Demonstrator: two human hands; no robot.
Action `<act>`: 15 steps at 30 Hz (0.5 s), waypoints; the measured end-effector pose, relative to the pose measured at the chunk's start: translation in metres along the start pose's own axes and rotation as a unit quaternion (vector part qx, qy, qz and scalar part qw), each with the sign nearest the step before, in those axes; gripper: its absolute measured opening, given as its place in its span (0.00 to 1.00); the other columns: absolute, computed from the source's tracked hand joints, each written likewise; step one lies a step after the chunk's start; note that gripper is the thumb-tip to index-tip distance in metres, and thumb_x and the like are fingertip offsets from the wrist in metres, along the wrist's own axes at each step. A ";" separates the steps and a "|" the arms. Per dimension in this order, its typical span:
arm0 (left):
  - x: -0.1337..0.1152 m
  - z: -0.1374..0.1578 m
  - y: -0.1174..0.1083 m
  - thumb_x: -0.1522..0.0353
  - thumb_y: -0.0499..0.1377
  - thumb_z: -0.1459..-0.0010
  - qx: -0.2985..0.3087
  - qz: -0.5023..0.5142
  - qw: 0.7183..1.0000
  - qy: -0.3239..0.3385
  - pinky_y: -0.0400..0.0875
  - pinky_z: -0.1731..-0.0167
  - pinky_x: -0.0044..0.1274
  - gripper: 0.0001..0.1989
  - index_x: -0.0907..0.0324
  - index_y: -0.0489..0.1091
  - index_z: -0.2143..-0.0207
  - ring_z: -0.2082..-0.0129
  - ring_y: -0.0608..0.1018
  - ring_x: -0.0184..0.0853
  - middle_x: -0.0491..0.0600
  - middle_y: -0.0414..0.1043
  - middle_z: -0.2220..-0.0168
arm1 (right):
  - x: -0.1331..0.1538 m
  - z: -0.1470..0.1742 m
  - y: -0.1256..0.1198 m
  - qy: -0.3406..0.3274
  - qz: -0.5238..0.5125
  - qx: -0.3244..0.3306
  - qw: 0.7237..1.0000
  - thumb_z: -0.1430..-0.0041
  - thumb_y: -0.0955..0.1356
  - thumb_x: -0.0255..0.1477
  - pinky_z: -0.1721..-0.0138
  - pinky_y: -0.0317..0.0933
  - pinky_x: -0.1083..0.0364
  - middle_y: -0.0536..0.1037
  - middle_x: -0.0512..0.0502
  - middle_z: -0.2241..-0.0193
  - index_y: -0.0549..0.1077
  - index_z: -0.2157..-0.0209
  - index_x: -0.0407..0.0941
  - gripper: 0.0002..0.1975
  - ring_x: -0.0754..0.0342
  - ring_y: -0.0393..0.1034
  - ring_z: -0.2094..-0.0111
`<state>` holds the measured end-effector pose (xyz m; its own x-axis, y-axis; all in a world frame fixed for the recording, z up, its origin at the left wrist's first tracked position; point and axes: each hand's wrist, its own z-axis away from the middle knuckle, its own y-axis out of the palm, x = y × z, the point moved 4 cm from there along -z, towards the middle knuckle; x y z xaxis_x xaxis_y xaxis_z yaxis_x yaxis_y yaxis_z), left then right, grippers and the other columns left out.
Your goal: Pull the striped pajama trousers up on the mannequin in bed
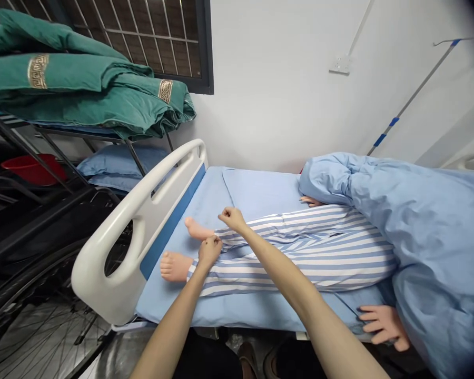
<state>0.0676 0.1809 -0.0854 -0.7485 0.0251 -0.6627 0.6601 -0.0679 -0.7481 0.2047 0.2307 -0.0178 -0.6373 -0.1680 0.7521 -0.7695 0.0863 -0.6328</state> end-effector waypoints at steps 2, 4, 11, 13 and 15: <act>0.000 0.001 -0.002 0.69 0.52 0.44 0.000 0.029 0.999 0.013 0.63 0.65 0.24 0.10 0.59 0.73 0.68 0.65 0.76 0.38 0.51 0.75 0.71 | -0.011 -0.011 0.006 0.041 -0.037 -0.041 0.998 0.49 0.63 0.32 0.72 0.51 0.61 0.65 0.55 0.80 0.62 0.79 0.44 0.09 0.60 0.59 0.75; -0.003 0.000 -0.004 0.70 0.52 0.45 0.002 0.063 0.998 0.025 0.63 0.66 0.23 0.10 0.60 0.73 0.68 0.68 0.75 0.36 0.49 0.74 0.73 | -0.026 -0.013 0.016 0.063 -0.041 -0.054 0.996 0.51 0.63 0.31 0.73 0.50 0.61 0.63 0.55 0.81 0.61 0.80 0.44 0.08 0.60 0.58 0.76; -0.050 -0.040 -0.004 0.70 0.51 0.42 -0.044 -0.019 0.995 0.090 0.64 0.63 0.25 0.14 0.58 0.73 0.59 0.63 0.76 0.38 0.52 0.77 0.64 | -0.053 -0.016 0.020 0.085 -0.027 -0.083 0.993 0.49 0.61 0.31 0.74 0.48 0.61 0.59 0.56 0.84 0.58 0.83 0.45 0.12 0.60 0.54 0.77; -0.062 -0.053 0.009 0.70 0.50 0.42 -0.040 -0.027 0.994 0.097 0.63 0.63 0.25 0.14 0.57 0.73 0.59 0.63 0.76 0.39 0.52 0.77 0.64 | -0.061 -0.022 0.000 0.090 -0.019 -0.097 0.991 0.48 0.60 0.32 0.74 0.48 0.61 0.57 0.56 0.84 0.57 0.83 0.45 0.12 0.61 0.53 0.78; -0.063 -0.061 0.022 0.68 0.51 0.42 -0.045 -0.020 0.997 0.065 0.63 0.65 0.25 0.12 0.56 0.74 0.62 0.64 0.76 0.39 0.52 0.76 0.66 | -0.073 -0.025 -0.028 0.091 -0.008 -0.115 0.989 0.49 0.61 0.32 0.74 0.48 0.61 0.56 0.57 0.83 0.56 0.83 0.45 0.12 0.61 0.52 0.77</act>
<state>0.1333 0.2389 -0.0627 -0.7635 0.1553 -0.6269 0.6375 0.0258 -0.7700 0.2716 0.2650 -0.0506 -0.6059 0.0062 0.7955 -0.7554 0.3090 -0.5778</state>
